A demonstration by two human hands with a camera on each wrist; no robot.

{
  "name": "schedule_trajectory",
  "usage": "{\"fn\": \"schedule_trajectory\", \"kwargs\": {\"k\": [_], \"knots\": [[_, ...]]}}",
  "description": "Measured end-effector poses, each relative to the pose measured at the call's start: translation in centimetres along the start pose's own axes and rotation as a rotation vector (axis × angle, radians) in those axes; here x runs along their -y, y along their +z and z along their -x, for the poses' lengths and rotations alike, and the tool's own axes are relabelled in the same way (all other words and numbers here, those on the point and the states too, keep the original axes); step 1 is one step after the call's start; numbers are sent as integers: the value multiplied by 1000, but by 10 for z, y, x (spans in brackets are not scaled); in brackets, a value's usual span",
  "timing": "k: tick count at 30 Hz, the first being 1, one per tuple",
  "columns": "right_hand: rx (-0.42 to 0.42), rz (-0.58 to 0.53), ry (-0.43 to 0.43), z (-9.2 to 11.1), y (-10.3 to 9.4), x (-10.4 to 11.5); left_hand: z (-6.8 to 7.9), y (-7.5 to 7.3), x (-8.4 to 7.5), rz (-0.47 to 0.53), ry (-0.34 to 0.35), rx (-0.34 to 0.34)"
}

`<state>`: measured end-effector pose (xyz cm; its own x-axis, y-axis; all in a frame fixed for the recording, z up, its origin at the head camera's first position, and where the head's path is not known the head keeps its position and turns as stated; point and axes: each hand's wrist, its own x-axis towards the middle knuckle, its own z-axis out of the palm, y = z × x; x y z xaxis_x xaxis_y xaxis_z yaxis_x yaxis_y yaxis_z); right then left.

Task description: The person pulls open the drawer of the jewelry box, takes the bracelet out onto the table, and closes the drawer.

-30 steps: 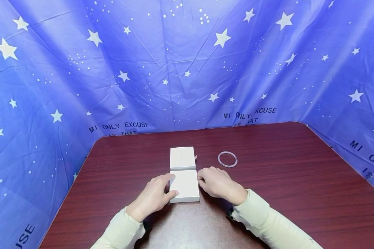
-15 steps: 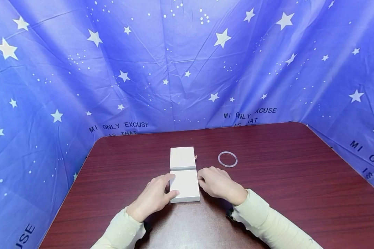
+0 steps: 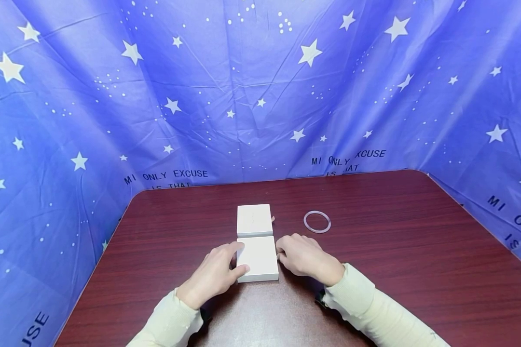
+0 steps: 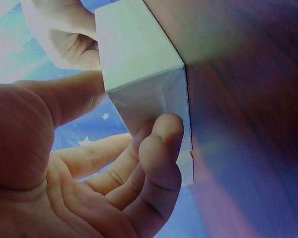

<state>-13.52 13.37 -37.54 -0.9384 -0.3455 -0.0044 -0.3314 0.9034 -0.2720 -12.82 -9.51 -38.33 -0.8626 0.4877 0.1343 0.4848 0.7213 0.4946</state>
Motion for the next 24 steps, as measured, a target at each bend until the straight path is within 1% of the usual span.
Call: {"fn": "schedule_trajectory", "kwargs": {"k": [7, 17, 24], "knots": [[3, 4, 7, 1, -1, 0, 0, -1, -1, -2, -4, 8], [-4, 18, 4, 2, -4, -1, 1, 0, -1, -8, -10, -2], [2, 36, 10, 2, -5, -2, 1, 1, 0, -8, 1, -7]]}}
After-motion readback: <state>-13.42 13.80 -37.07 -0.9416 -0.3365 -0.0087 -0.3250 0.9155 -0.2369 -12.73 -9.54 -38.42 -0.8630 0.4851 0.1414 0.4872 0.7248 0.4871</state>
